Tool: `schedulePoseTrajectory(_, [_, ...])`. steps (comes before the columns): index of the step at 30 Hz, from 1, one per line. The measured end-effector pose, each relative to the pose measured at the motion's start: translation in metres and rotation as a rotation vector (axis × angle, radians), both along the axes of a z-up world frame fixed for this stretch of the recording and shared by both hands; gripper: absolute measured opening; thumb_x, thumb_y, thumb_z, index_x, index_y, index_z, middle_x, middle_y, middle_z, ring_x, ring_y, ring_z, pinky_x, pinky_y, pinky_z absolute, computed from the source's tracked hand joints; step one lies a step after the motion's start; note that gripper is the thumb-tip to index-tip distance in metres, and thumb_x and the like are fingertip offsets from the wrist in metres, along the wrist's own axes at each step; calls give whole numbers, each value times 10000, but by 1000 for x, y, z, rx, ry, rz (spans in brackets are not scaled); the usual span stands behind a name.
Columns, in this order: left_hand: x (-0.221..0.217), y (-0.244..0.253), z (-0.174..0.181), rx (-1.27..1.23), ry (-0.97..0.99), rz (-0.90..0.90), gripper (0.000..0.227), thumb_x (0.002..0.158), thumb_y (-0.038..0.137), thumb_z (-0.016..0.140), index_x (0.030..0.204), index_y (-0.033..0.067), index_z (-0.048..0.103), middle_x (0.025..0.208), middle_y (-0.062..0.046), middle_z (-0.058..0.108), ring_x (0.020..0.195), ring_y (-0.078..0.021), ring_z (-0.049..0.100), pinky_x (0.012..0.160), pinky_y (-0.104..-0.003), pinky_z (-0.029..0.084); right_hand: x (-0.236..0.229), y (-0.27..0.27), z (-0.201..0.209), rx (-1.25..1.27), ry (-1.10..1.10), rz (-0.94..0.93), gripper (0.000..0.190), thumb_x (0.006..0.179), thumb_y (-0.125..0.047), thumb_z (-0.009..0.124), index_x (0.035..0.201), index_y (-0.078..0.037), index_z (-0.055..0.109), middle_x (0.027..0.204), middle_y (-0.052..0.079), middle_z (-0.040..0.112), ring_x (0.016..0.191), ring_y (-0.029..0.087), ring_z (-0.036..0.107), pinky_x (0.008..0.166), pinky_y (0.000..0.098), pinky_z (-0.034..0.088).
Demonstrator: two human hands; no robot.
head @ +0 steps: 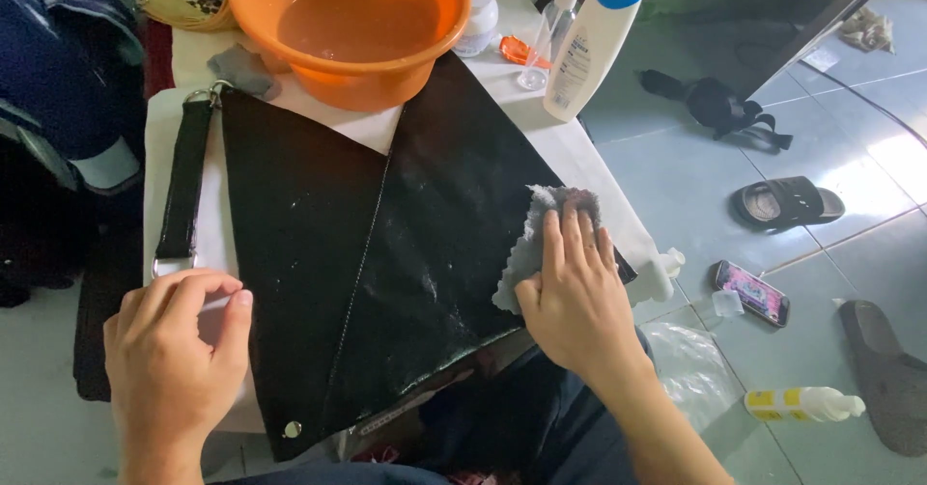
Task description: Scrubbing a triangular piece of black leather with a cloth and liquid from a bowl
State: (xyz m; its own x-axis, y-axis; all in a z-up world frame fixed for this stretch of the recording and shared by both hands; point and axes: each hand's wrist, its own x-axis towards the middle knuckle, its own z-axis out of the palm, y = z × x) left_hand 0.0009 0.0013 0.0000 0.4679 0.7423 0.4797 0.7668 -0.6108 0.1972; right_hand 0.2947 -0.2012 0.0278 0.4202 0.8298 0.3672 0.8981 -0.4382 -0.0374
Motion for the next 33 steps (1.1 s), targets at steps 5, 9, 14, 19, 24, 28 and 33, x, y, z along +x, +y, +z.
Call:
schedulePoseTrajectory(5, [2, -2, 5, -10, -44, -18, 61, 944, 171, 735, 1003, 154, 739, 1085, 16, 721, 964, -241, 664, 960, -422, 479, 2, -6, 1, 29, 20, 61, 728, 839, -232, 491, 1464, 130, 402, 1570, 383, 355, 1491, 491, 330, 1211, 563, 242])
schedulePoseTrajectory(9, [0, 1, 0, 0, -42, -20, 59, 950, 182, 730, 1004, 164, 745, 1082, 22, 722, 950, -235, 661, 943, -417, 478, 2, -8, 0, 11, 70, 61, 725, 871, -238, 466, 1496, 117, 371, 1609, 364, 306, 1526, 468, 268, 1231, 553, 187])
schedulePoseTrajectory(14, [1, -1, 3, -12, -28, -3, 72, 952, 188, 730, 1021, 169, 736, 1079, 25, 713, 951, -226, 656, 914, -398, 471, 2, -7, -2, 26, 69, 51, 728, 857, -232, 482, 1492, 110, 382, 1601, 362, 320, 1517, 470, 281, 1227, 562, 197])
schedulePoseTrajectory(19, [2, -3, 7, 3, -72, -30, 76, 943, 168, 734, 1016, 148, 730, 1080, 16, 718, 958, -248, 659, 926, -414, 480, 13, 13, -7, -7, 80, 32, 746, 888, -271, 459, 1491, 151, 337, 1573, 423, 295, 1510, 521, 250, 1218, 597, 175])
schedulePoseTrajectory(24, [3, -3, 8, 7, -43, -13, 64, 960, 192, 716, 1018, 172, 733, 1057, 22, 719, 919, -217, 653, 890, -400, 469, 33, 65, -26, -50, 50, -12, 779, 920, -331, 412, 1488, 189, 297, 1549, 479, 257, 1484, 586, 226, 1208, 629, 161])
schedulePoseTrajectory(28, [3, -5, 10, 5, -133, -47, 87, 907, 183, 720, 988, 155, 731, 1055, 22, 713, 920, -253, 657, 896, -419, 480, 17, 56, -12, -45, 10, 237, 738, 908, -287, 448, 1508, 127, 331, 1583, 373, 320, 1507, 489, 272, 1217, 573, 203])
schedulePoseTrajectory(33, [6, 2, 12, -13, -188, -47, 101, 860, 202, 716, 950, 159, 724, 1018, 21, 719, 907, -232, 684, 861, -415, 486, -2, 23, 6, -128, 74, 398, 762, 871, -246, 452, 1542, 83, 304, 1651, 290, 255, 1557, 399, 191, 1221, 507, 165])
